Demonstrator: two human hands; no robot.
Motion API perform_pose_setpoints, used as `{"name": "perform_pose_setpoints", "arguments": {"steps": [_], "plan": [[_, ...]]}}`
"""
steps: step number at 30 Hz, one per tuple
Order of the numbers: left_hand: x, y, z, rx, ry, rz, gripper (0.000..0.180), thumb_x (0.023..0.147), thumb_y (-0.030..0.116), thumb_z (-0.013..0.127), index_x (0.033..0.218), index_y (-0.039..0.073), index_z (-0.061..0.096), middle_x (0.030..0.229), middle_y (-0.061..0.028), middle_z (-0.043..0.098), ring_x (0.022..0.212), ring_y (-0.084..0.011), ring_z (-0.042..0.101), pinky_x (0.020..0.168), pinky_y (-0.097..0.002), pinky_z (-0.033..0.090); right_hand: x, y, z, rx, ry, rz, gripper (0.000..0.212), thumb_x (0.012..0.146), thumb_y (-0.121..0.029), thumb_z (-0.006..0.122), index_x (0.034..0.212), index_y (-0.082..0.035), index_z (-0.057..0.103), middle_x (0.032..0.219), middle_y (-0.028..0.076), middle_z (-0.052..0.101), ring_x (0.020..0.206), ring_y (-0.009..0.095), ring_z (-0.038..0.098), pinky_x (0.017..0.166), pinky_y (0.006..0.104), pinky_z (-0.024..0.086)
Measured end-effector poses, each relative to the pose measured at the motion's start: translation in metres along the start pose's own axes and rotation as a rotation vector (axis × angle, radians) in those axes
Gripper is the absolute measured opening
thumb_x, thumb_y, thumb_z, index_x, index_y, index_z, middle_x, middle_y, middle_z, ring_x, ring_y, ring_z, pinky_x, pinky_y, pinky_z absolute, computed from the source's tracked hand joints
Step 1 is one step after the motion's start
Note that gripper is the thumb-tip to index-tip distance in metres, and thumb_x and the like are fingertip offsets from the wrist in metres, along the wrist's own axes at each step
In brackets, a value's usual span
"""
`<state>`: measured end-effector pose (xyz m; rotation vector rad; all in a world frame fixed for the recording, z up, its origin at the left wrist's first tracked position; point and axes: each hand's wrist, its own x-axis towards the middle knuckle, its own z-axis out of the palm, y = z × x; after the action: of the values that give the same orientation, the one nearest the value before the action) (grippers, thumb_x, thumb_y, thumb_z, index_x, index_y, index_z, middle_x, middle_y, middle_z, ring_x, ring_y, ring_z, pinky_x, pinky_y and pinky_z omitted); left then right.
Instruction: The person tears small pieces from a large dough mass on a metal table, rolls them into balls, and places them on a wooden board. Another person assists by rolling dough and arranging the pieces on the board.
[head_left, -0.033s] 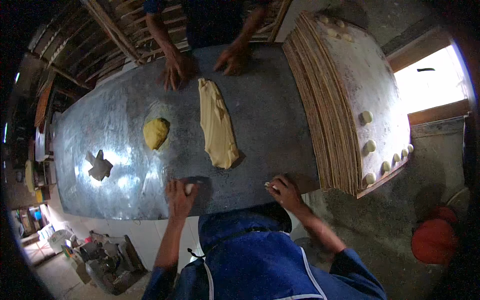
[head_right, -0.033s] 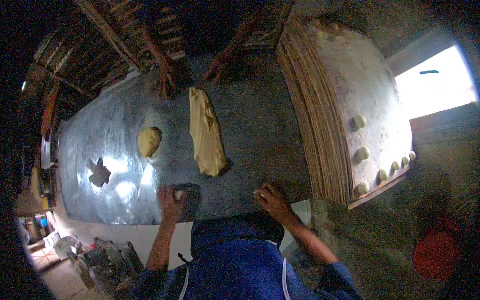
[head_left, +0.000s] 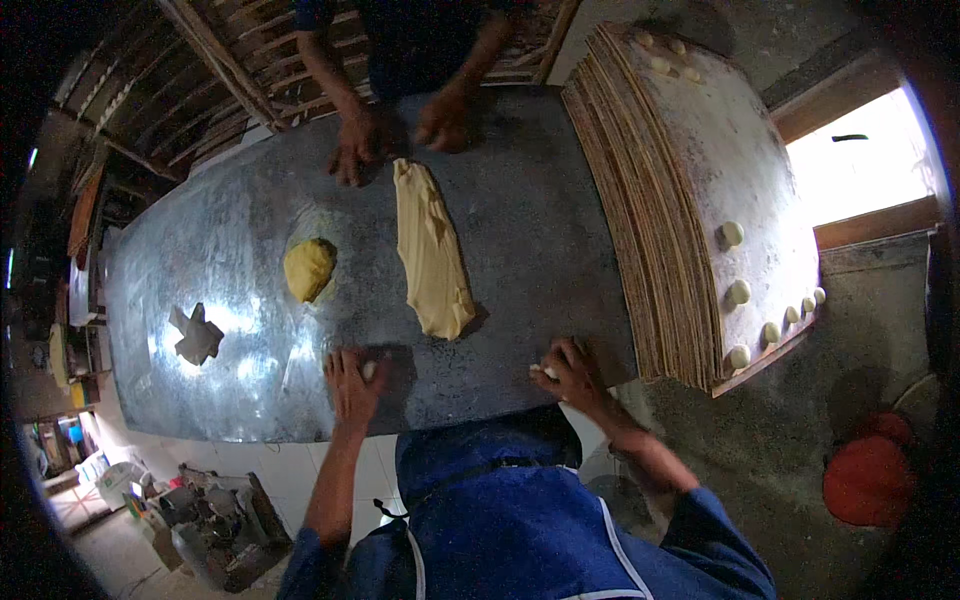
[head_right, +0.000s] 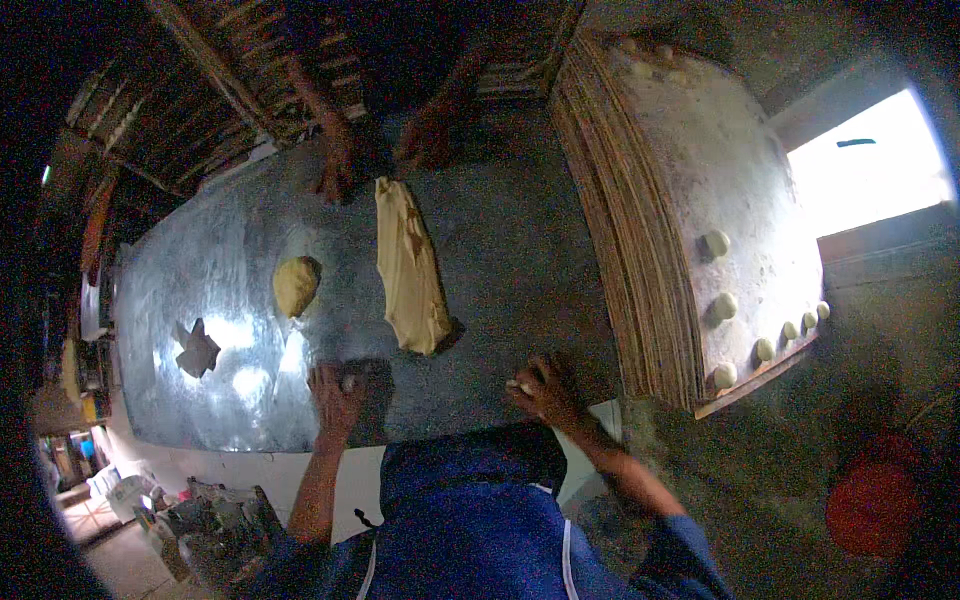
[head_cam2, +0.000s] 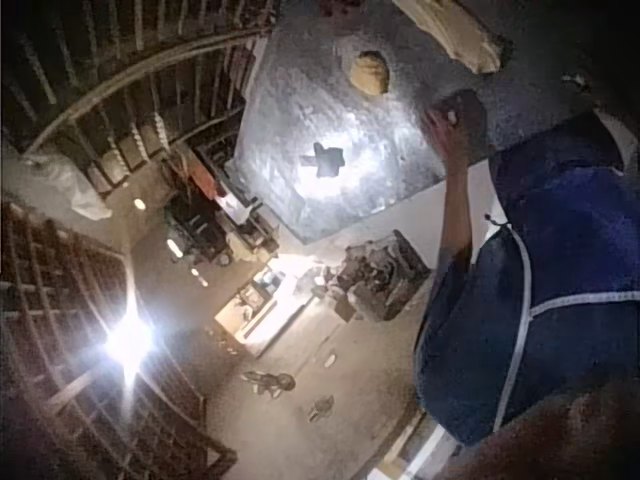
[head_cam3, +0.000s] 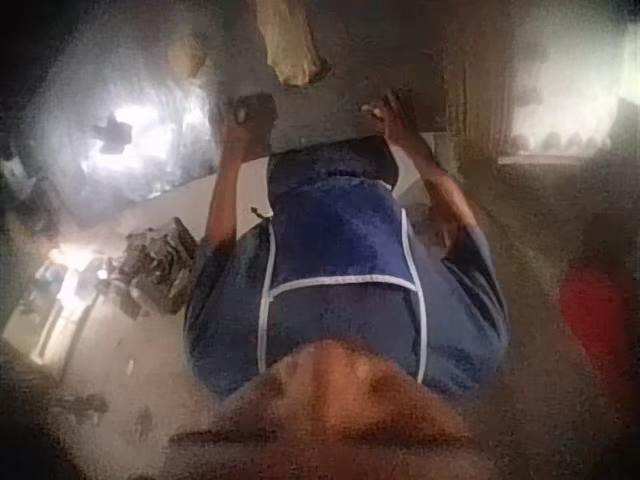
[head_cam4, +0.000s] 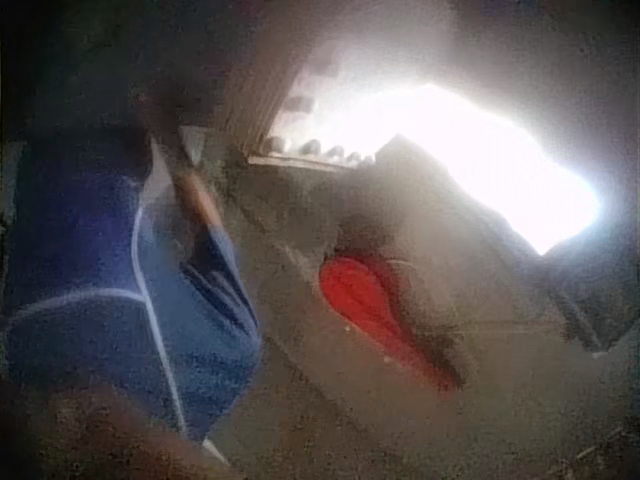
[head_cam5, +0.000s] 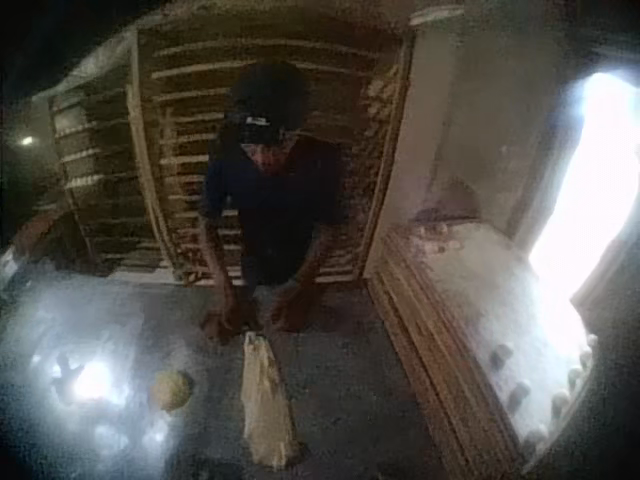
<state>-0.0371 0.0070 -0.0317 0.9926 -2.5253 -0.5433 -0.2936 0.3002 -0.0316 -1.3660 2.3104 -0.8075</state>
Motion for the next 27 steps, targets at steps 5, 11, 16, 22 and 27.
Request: {"name": "perform_pose_setpoints", "arguments": {"steps": [5, 11, 16, 22, 27], "plan": [[0.013, 0.052, 0.049, -0.187, -0.011, -0.228, 0.024, 0.094, 0.016, 0.066, 0.105, -0.002, 0.054, 0.102, -0.0211, 0.055, 0.093, -0.0418, 0.054, 0.086, -0.0521, 0.042, 0.057, -0.031, 0.059, -0.255, 0.119, -0.001, 0.025, 0.089, -0.023, 0.072, 0.090, -0.005, 0.055, 0.085, 0.015, 0.051, 0.090, 0.035, 0.053, 0.079, 0.0520, 0.043], [0.016, 0.005, 0.023, -0.267, -0.174, -0.188, 0.031, 0.095, 0.010, 0.060, 0.119, -0.007, 0.051, 0.112, -0.0278, 0.056, 0.101, -0.0455, 0.054, 0.088, -0.0528, 0.043, 0.055, 0.016, -0.017, 0.033, -0.309, 0.231, 0.030, 0.085, -0.019, 0.075, 0.093, -0.003, 0.051, 0.082, 0.018, 0.053, 0.084, 0.035, 0.055, 0.074, 0.0509, 0.044], [-0.021, 0.010, 0.076, 0.002, 0.167, -0.012, 0.024, 0.093, 0.004, 0.059, 0.113, -0.007, 0.050, 0.105, -0.0250, 0.055, 0.095, -0.0438, 0.055, 0.085, -0.0521, 0.044, 0.056, -0.017, 0.046, -0.039, -0.025, -0.025, 0.031, 0.083, -0.013, 0.076, 0.092, -0.003, 0.048, 0.071, 0.014, 0.047, 0.071, 0.033, 0.054, 0.066, 0.0478, 0.043], [0.032, -0.005, 0.030, -0.288, -0.035, -0.274, 0.017, 0.092, 0.001, 0.059, 0.105, -0.003, 0.048, 0.101, -0.0243, 0.052, 0.091, -0.0409, 0.054, 0.083, -0.0492, 0.044, 0.085, 0.001, 0.028, -0.006, 0.222, -0.110, 0.028, 0.086, -0.009, 0.074, 0.091, -0.005, 0.047, 0.075, 0.013, 0.046, 0.075, 0.029, 0.050, 0.073, 0.0481, 0.041], [-0.031, 0.017, 0.040, -0.102, -0.103, 0.084, 0.021, 0.096, 0.007, 0.058, 0.109, -0.003, 0.045, 0.101, -0.0241, 0.052, 0.094, -0.0401, 0.055, 0.082, -0.0497, 0.045, 0.032, 0.000, 0.017, 0.422, -0.267, 0.158, 0.030, 0.086, -0.012, 0.075, 0.091, -0.005, 0.047, 0.079, 0.015, 0.049, 0.080, 0.029, 0.052, 0.074, 0.0470, 0.041]]}}
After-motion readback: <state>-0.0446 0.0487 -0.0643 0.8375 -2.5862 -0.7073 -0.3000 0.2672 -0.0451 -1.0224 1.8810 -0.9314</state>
